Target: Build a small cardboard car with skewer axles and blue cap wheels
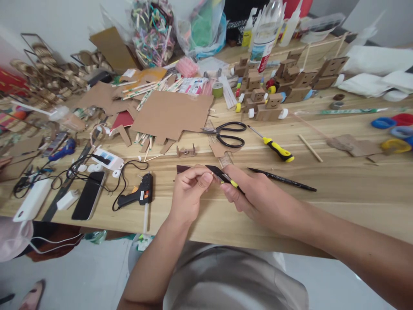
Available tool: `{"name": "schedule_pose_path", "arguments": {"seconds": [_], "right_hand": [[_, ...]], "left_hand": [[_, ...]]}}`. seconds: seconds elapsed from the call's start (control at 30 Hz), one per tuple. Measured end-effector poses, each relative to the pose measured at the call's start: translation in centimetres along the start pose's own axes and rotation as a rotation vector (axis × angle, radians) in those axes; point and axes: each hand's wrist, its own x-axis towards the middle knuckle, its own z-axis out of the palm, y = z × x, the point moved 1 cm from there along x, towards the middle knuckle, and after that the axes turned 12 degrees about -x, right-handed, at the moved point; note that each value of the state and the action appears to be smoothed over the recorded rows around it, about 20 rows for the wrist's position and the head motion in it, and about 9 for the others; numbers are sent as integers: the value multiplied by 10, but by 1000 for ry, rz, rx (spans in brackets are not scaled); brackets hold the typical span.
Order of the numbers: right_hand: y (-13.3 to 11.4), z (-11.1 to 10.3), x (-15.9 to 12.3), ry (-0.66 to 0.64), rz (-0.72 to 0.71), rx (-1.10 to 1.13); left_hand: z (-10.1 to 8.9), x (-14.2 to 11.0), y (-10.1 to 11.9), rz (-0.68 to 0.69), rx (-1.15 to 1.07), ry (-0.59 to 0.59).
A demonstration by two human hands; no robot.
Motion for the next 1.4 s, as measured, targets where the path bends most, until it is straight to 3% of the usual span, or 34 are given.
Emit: {"name": "schedule_pose_path", "arguments": {"seconds": [0.4,0.7,1.4], "right_hand": [[-3,2,-2,22,-64,193],[0,5,-3,28,-27,87],[-1,4,-4,28,-29,104]], "left_hand": [[2,0,-4,1,-161,-45],[1,0,-4,45,-110,-22],[0,0,-3,27,-99,-25]]}}
